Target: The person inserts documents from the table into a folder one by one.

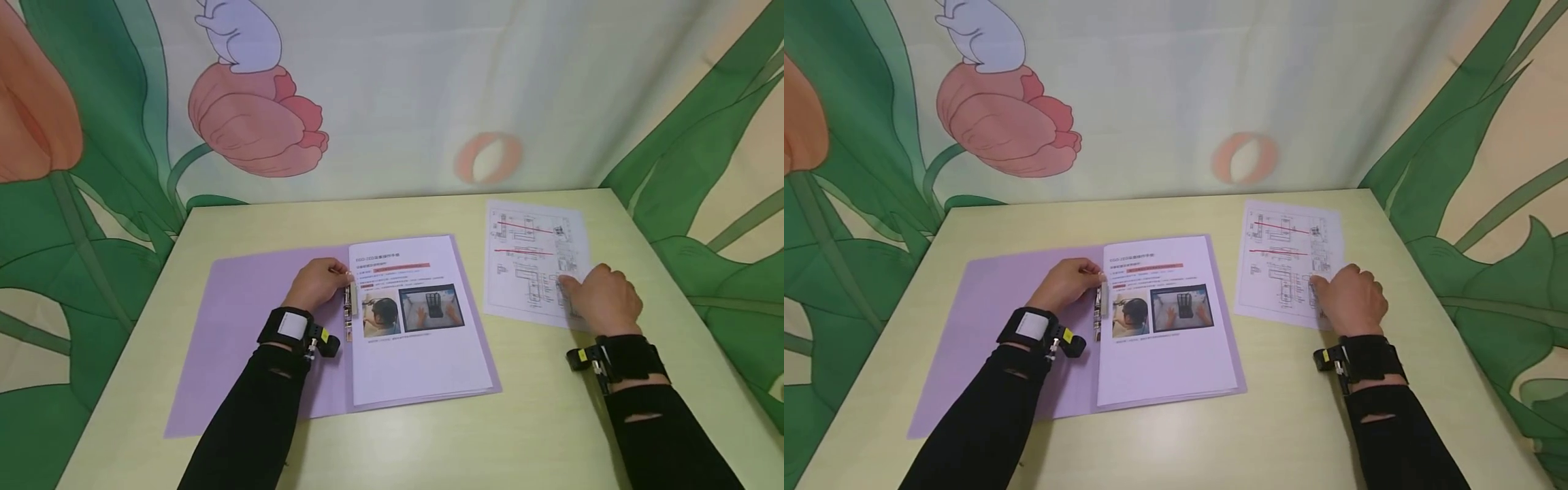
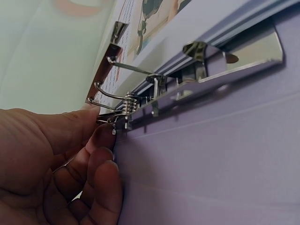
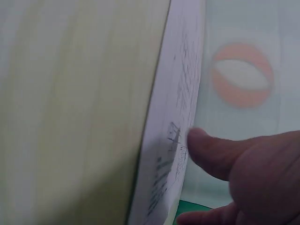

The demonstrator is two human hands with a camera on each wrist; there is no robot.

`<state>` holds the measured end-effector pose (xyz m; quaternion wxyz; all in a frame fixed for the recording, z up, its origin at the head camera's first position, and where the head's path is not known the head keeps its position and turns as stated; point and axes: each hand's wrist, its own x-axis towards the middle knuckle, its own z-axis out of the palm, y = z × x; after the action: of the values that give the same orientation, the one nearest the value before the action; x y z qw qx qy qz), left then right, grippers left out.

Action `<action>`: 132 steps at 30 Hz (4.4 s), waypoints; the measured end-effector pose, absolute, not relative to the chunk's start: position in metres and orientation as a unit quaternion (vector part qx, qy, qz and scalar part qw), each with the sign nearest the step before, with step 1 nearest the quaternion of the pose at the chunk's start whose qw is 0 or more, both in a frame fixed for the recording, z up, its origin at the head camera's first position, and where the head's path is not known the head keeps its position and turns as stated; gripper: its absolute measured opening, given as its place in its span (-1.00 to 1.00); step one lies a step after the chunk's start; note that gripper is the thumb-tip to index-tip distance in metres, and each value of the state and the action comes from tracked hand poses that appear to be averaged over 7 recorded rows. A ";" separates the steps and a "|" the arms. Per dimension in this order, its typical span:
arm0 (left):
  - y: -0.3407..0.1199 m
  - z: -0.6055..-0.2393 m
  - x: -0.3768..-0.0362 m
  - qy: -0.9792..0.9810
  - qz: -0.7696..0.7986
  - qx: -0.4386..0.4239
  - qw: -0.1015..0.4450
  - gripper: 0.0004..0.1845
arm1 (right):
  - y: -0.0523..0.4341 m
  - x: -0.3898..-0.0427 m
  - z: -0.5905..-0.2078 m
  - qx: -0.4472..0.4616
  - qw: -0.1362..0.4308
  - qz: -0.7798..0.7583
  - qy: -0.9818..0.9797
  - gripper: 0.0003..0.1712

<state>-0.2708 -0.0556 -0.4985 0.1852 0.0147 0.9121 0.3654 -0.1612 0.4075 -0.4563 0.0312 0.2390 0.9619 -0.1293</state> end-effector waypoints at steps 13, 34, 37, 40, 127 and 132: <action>-0.056 -0.498 -0.270 0.905 0.378 0.006 0.196 -0.73 | 0.414 -0.166 -0.450 0.240 0.104 -0.169 0.950 -0.38; -0.048 -0.499 -0.272 0.908 0.375 0.000 0.186 -0.74 | 0.417 -0.145 -0.428 0.314 -0.047 -0.323 0.892 -0.31; -0.050 -0.500 -0.272 0.909 0.374 -0.002 0.186 -0.74 | 0.411 -0.146 -0.422 0.335 -0.067 -0.356 0.870 -0.32; -0.053 -0.500 -0.272 0.909 0.373 -0.004 0.186 -0.74 | 0.404 -0.148 -0.417 0.355 -0.090 -0.382 0.849 -0.35; -0.059 -0.496 -0.269 0.893 0.407 -0.013 0.192 -0.75 | 0.221 -0.144 -0.444 -0.014 0.024 -0.196 0.980 -0.67; -0.059 -0.494 -0.267 0.891 0.414 -0.011 0.186 -0.75 | 0.180 -0.162 -0.451 -0.124 0.056 -0.141 0.981 -0.46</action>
<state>-0.2671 -0.0587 -0.4942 0.1859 -0.0107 0.8910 0.4141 -0.1618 0.1802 -0.4515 0.0564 -0.1239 0.9806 -0.1413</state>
